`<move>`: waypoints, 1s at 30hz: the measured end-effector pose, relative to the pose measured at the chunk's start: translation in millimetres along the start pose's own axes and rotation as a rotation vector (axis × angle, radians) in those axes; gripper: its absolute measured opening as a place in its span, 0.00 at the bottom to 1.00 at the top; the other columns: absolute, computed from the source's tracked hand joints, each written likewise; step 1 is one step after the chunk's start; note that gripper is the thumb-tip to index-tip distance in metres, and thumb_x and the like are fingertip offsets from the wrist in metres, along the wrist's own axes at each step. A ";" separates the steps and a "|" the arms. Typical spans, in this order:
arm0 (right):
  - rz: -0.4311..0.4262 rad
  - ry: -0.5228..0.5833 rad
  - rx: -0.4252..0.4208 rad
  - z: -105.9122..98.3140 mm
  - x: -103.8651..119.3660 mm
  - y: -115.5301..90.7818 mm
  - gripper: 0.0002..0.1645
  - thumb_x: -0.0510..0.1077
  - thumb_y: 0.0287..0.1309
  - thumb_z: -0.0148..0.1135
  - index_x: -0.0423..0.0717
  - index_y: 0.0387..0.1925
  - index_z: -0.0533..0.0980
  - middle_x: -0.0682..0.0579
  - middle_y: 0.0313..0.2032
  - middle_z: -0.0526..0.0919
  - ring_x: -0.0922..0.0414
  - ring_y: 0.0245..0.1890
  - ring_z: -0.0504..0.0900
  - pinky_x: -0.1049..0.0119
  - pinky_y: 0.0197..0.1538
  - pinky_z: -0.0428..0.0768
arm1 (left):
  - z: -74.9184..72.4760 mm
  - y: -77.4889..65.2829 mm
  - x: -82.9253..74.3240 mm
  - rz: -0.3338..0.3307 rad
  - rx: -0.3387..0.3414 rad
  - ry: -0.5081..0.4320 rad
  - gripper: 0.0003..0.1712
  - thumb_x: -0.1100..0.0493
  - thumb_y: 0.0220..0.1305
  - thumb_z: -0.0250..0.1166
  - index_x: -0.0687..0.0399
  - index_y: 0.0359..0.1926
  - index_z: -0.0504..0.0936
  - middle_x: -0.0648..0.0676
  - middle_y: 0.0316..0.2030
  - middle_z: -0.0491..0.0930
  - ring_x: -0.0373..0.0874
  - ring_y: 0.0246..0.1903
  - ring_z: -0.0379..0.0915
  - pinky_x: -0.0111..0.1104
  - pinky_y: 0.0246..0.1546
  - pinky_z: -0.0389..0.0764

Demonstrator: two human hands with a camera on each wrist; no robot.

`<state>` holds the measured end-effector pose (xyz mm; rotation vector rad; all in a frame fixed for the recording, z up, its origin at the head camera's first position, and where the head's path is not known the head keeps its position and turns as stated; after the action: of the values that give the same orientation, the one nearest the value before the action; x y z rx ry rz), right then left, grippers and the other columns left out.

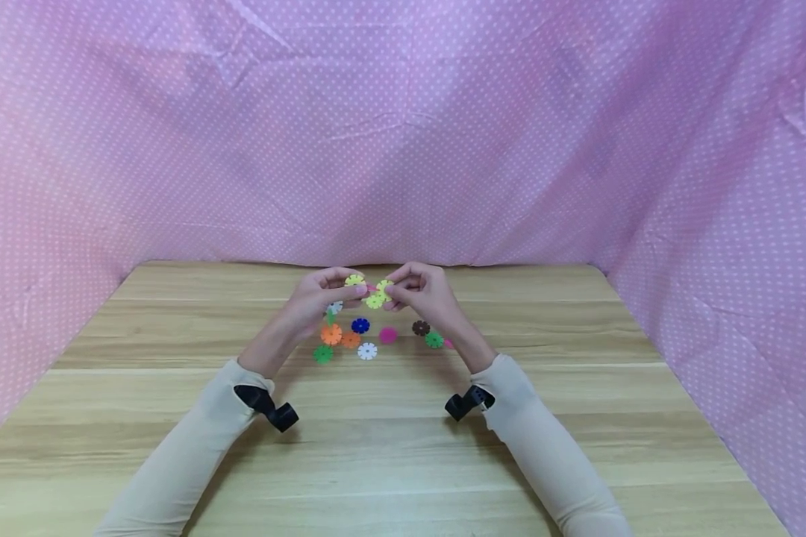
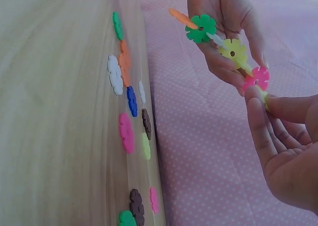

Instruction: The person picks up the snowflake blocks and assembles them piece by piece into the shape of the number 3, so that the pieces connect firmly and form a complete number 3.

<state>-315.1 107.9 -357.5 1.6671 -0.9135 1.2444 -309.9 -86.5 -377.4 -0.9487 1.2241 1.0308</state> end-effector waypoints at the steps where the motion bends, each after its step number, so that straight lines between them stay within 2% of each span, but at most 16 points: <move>1: -0.001 -0.001 0.001 0.0 0.3 0.0 0.10 0.31 0.64 0.65 0.27 0.45 0.78 0.49 0.33 0.89 0.48 0.31 0.90 0.49 0.43 0.89 | 0.7 -0.6 -0.7 0.002 0.000 0.001 0.26 0.64 0.66 0.69 0.73 0.60 0.74 0.49 0.38 0.84 0.42 0.41 0.82 0.56 0.65 0.75; 8: -0.045 0.031 -0.008 2.1 4.6 -0.9 0.10 0.30 0.64 0.64 0.25 0.45 0.76 0.51 0.32 0.89 0.55 0.29 0.89 0.51 0.41 0.89 | 4.6 -2.3 -5.7 0.031 -0.010 0.002 0.24 0.63 0.66 0.69 0.71 0.59 0.76 0.52 0.41 0.83 0.44 0.43 0.81 0.55 0.65 0.76; 15: -0.007 0.121 -0.104 6.4 -2.3 -2.2 0.10 0.29 0.65 0.63 0.25 0.45 0.74 0.53 0.30 0.89 0.58 0.28 0.89 0.65 0.37 0.89 | 12.7 -0.7 -0.7 0.037 -0.025 -0.084 0.15 0.65 0.70 0.64 0.63 0.54 0.75 0.52 0.42 0.78 0.41 0.43 0.80 0.54 0.65 0.77; 17: 0.006 0.137 -0.131 6.7 -4.7 -2.3 0.10 0.29 0.65 0.63 0.25 0.45 0.75 0.53 0.30 0.89 0.59 0.27 0.89 0.67 0.37 0.89 | 14.7 -0.4 1.2 0.029 -0.028 -0.084 0.15 0.65 0.71 0.64 0.62 0.55 0.74 0.52 0.43 0.78 0.42 0.45 0.80 0.54 0.65 0.76; 20: 0.016 0.136 -0.140 7.5 -6.6 -1.9 0.11 0.29 0.65 0.63 0.24 0.46 0.75 0.53 0.29 0.89 0.59 0.27 0.88 0.67 0.36 0.89 | 14.3 -0.5 2.4 0.005 -0.032 -0.043 0.18 0.62 0.71 0.64 0.63 0.58 0.73 0.52 0.45 0.78 0.49 0.50 0.79 0.54 0.65 0.77; 24: 0.039 0.098 -0.107 8.8 -8.6 -0.4 0.12 0.31 0.65 0.64 0.25 0.46 0.76 0.53 0.30 0.89 0.55 0.29 0.89 0.55 0.42 0.90 | 9.7 -2.1 2.2 -0.051 0.008 0.041 0.24 0.57 0.71 0.65 0.63 0.63 0.73 0.55 0.52 0.77 0.63 0.59 0.74 0.56 0.66 0.75; 28: 0.082 0.035 -0.052 11.1 -11.3 0.9 0.12 0.34 0.65 0.65 0.29 0.47 0.78 0.52 0.31 0.89 0.49 0.32 0.90 0.49 0.46 0.89 | 5.0 -1.5 2.6 -0.089 0.065 0.142 0.22 0.55 0.71 0.65 0.59 0.61 0.79 0.58 0.58 0.78 0.68 0.61 0.72 0.56 0.63 0.77; 30: 0.094 0.018 -0.028 12.6 -12.4 0.9 0.12 0.35 0.66 0.66 0.30 0.47 0.78 0.52 0.31 0.89 0.50 0.32 0.90 0.52 0.45 0.89 | 3.3 -1.1 3.8 -0.099 0.087 0.186 0.19 0.54 0.71 0.65 0.56 0.59 0.81 0.57 0.57 0.80 0.68 0.60 0.74 0.51 0.58 0.82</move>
<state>-314.4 96.8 -371.3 1.6047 -1.0042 1.3010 -307.8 -83.3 -380.8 -1.0443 1.3500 0.8191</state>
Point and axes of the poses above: each hand's wrist, its own y-axis towards the middle knuckle, its own z-axis out of the palm, x = y × z, the point moved 5 cm from there along y, towards the middle knuckle
